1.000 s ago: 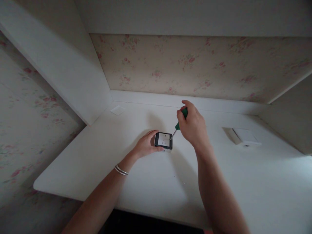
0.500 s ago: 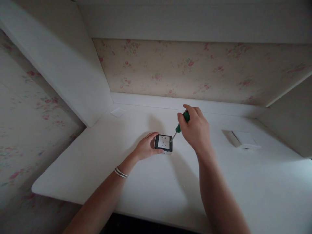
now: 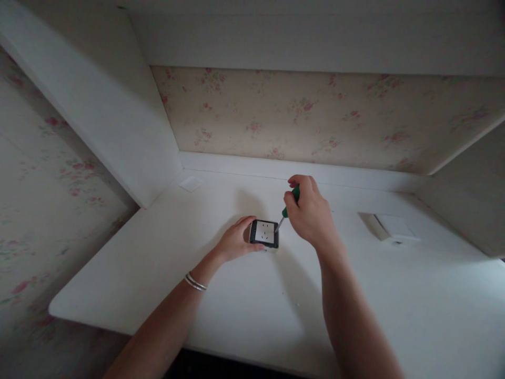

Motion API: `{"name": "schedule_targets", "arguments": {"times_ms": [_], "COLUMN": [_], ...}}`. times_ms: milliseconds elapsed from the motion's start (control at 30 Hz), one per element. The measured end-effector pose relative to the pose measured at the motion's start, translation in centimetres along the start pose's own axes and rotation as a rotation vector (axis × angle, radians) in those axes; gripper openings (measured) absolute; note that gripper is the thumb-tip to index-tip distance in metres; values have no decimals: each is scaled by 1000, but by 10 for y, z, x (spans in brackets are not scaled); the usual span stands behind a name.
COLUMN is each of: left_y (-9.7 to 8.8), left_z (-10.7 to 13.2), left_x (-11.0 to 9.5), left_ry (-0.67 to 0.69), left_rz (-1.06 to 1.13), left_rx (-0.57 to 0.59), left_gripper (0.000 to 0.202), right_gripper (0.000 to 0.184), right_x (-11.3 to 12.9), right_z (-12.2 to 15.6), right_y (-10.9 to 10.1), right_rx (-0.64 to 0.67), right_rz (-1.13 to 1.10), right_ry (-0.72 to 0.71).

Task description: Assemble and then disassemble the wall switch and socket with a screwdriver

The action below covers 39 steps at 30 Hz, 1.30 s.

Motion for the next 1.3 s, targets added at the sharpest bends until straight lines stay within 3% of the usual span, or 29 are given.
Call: {"name": "schedule_targets", "arguments": {"times_ms": [100, 300, 467, 633, 800, 967, 1167, 1300], "left_y": [0, -1, 0, -1, 0, -1, -2, -1], "left_z": [0, 1, 0, 0, 1, 0, 1, 1], "left_x": [0, -1, -3, -3, -2, -3, -6, -5], "left_ry": [5, 18, 35, 48, 49, 38, 61, 62], "left_rz": [2, -8, -8, -5, -6, 9, 24, 8], "left_rx": [-1, -2, 2, -3, 11, 8, -5, 5], "left_gripper": [82, 82, 82, 81, 81, 80, 79, 80], "right_gripper": [26, 24, 34, 17, 31, 19, 30, 24], "right_x": [1, -3, 2, -3, -6, -9, -2, -1], "right_z": [1, 0, 0, 0, 0, 0, 0, 1], "right_y": [1, -10, -1, -7, -5, -10, -7, -10], "right_rx": [53, -132, -9, -79, -39, -94, -34, -55], "right_rz": [-17, 72, 1, 114, 86, 182, 174, 235], "right_ry": [2, 25, 0, 74, 62, 85, 29, 56]}}
Point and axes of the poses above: each hand's wrist, its own z-axis away from the middle knuckle, its own y-axis out of the palm, x = y × z, the point moved 8 cm from there along -z, towards the middle knuckle, and after that the axes turned 9 degrees about -x, right-handed, at the moved point
